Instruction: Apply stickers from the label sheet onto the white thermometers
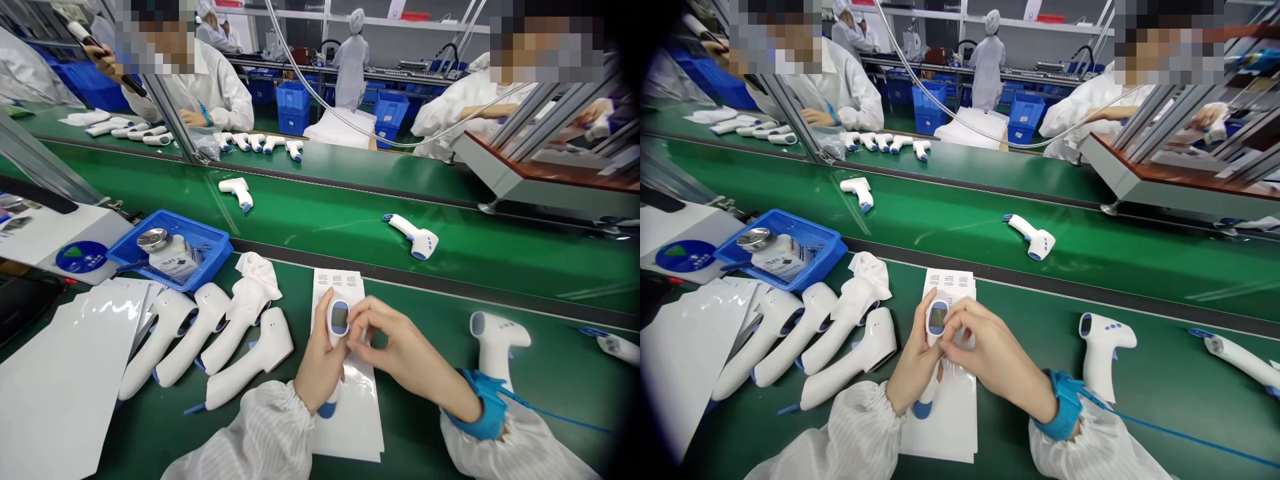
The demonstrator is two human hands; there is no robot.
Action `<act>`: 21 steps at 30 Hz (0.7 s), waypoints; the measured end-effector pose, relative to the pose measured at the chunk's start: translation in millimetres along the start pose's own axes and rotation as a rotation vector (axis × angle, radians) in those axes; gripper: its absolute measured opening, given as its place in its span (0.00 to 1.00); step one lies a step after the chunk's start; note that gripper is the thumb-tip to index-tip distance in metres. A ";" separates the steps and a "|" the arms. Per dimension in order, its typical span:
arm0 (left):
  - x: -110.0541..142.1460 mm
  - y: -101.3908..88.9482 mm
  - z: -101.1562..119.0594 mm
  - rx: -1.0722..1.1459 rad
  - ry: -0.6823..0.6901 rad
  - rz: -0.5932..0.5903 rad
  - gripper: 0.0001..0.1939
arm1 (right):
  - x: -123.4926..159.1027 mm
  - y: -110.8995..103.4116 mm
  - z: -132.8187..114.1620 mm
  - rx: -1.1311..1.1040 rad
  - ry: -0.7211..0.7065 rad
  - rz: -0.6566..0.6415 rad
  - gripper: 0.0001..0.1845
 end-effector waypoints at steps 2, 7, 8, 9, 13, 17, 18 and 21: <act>1.0 2.5 -1.5 0.022 -0.045 -0.021 0.36 | -11.1 -9.3 -6.1 0.075 -0.060 0.109 0.07; 1.4 1.1 -2.4 0.030 -0.089 0.016 0.36 | -27.6 -14.6 -4.9 0.059 -0.059 0.143 0.07; 1.3 1.4 -2.0 0.036 -0.084 0.013 0.36 | -29.0 -15.0 -4.9 0.051 -0.055 0.149 0.07; 1.2 1.7 -1.6 0.042 -0.078 0.012 0.35 | -30.0 -15.4 -5.0 0.045 -0.049 0.156 0.07; 2.0 1.3 0.2 0.049 -0.088 0.029 0.36 | -32.4 -15.8 -4.9 0.034 -0.028 0.182 0.07; 2.9 0.9 4.3 0.046 -0.097 0.045 0.37 | -33.8 -16.0 -3.7 0.033 -0.004 0.186 0.07; 2.8 1.1 5.2 0.042 -0.095 0.041 0.38 | -34.2 -16.1 -3.4 0.032 0.004 0.184 0.07; 2.0 1.3 6.3 0.033 -0.091 0.028 0.37 | -35.6 -16.6 -4.0 0.039 0.011 0.180 0.07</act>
Point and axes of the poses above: each hand's wrist, its own x-axis away from the middle knuckle, its own y-axis out of the palm, z = x × y, the point moved 8 cm from there along -x, towards the middle knuckle, and after that the axes turned 15 degrees about -x, right-handed, at the moved point
